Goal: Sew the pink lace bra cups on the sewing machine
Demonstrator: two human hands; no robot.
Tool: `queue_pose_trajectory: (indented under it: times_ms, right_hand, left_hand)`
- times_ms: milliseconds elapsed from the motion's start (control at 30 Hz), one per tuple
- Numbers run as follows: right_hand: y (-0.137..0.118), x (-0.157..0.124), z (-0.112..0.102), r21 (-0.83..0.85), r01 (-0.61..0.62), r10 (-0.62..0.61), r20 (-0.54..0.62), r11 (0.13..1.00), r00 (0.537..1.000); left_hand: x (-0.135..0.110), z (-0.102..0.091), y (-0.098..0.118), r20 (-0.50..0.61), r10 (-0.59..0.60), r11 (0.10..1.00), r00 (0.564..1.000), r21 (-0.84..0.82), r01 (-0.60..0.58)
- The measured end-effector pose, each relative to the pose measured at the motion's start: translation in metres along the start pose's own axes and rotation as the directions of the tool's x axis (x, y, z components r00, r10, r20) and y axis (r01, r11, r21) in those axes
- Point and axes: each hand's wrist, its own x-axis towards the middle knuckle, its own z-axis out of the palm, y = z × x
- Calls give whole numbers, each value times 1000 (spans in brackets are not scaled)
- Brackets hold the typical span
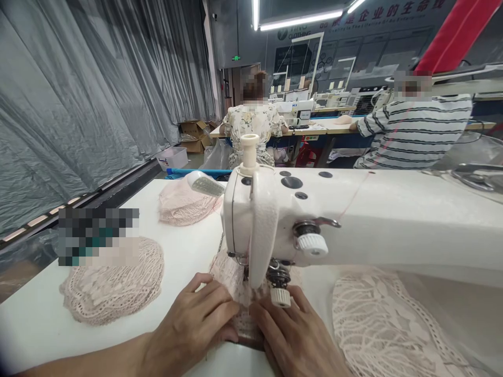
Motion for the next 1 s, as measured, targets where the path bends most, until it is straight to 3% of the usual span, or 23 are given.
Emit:
queue_pose_trajectory:
  times_ms: [167,300,533,633,800,1000]
  right_hand:
    - [1,-4,1,-17,-26,27,37,1000,999]
    - [4,-9,8,-43,8,-9,-26,999,1000]
    - [3,-8,10,-12,-22,22,-8,1000,1000]
    - [3,-12,13,32,-38,39,-47,999,998]
    - [5,-19,12,20,-34,32,56,999,998]
    - [3,-16,2,78,-48,37,136,996,990]
  left_hand:
    - [0,-8,-3,102,-5,991,995,132,-9]
    - [0,-14,-3,99,-41,985,994,174,23]
    - [0,-14,1,205,24,999,978,-37,-17]
    - [-1,-11,3,167,30,1000,985,-8,-29]
    - [-2,-6,3,48,61,997,997,54,-63]
    - [-3,-1,4,40,86,992,995,90,-90]
